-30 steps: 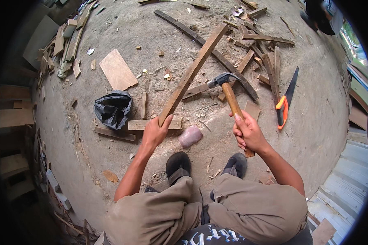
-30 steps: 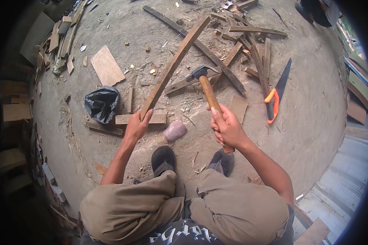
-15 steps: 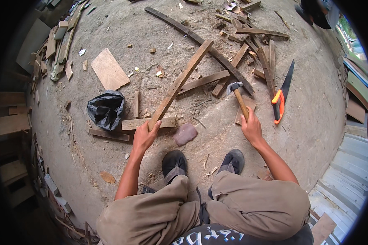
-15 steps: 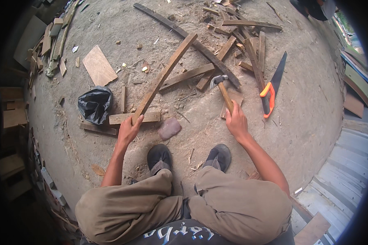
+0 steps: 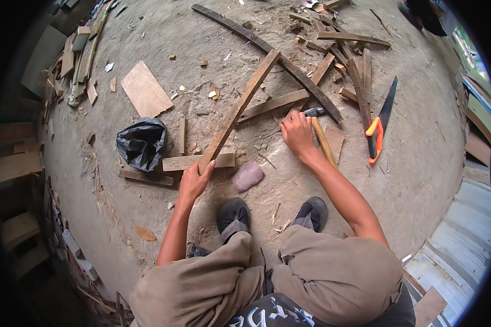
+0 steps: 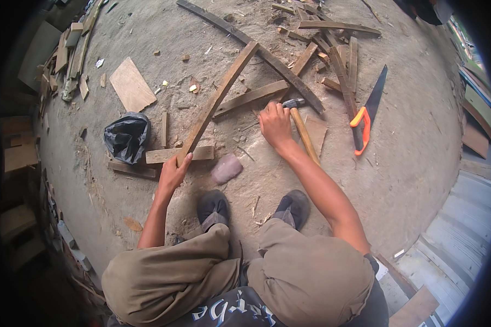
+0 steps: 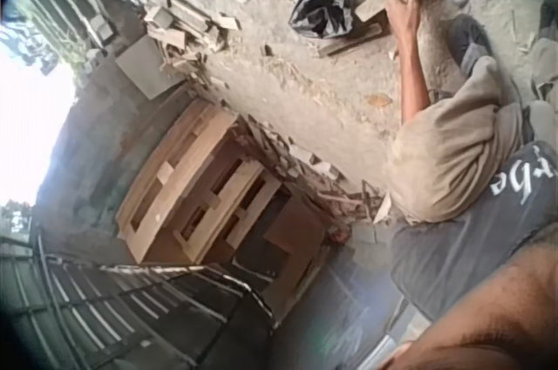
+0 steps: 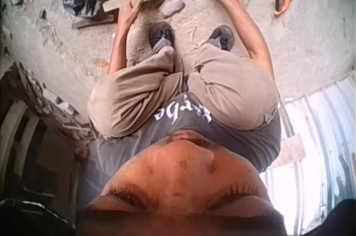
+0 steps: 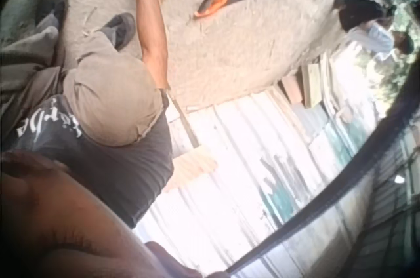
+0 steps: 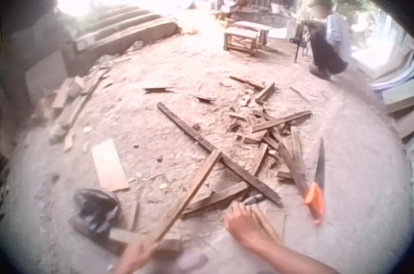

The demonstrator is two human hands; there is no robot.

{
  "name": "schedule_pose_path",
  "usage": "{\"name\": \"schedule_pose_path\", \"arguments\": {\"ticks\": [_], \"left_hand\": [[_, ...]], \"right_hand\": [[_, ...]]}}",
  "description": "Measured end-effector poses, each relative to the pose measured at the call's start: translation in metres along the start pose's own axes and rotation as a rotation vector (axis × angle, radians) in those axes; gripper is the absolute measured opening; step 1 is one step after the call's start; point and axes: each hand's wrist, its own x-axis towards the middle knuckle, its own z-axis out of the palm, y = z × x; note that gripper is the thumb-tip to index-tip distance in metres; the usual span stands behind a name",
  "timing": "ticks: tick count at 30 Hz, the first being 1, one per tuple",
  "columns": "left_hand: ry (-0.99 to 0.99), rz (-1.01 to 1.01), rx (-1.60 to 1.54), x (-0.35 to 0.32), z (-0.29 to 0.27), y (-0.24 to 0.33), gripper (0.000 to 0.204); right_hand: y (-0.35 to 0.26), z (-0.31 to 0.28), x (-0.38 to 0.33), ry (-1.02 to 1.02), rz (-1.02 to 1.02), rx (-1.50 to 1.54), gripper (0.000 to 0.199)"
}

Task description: The person sits on the ground and repeatedly hammers a long wooden plank with a claw hammer. They adjust the plank's position several times and continue striking it while surrounded by wood scraps and tools.

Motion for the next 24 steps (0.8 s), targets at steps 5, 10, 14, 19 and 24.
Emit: {"name": "schedule_pose_path", "arguments": {"ticks": [5, 10, 14, 19, 24], "left_hand": [[-0.017, -0.022, -0.028, -0.004, -0.008, 0.005, 0.068], [-0.034, -0.060, -0.039, -0.002, -0.001, -0.009, 0.069], [-0.024, -0.055, -0.096, -0.008, 0.003, -0.006, 0.069], [-0.011, -0.031, -0.098, -0.012, 0.005, -0.018, 0.066], [-0.010, -0.049, -0.201, -0.022, 0.002, -0.015, 0.062]], "right_hand": [[-0.005, 0.005, -0.004, 0.001, 0.022, -0.090, 0.015], [-0.015, 0.014, -0.009, 0.097, 0.136, 0.019, 0.016], [-0.021, 0.020, -0.010, 0.118, 0.243, 0.013, 0.016], [-0.022, 0.026, -0.005, 0.094, 0.255, 0.019, 0.014], [-0.019, 0.027, -0.004, 0.117, 0.244, -0.013, 0.012]]}}
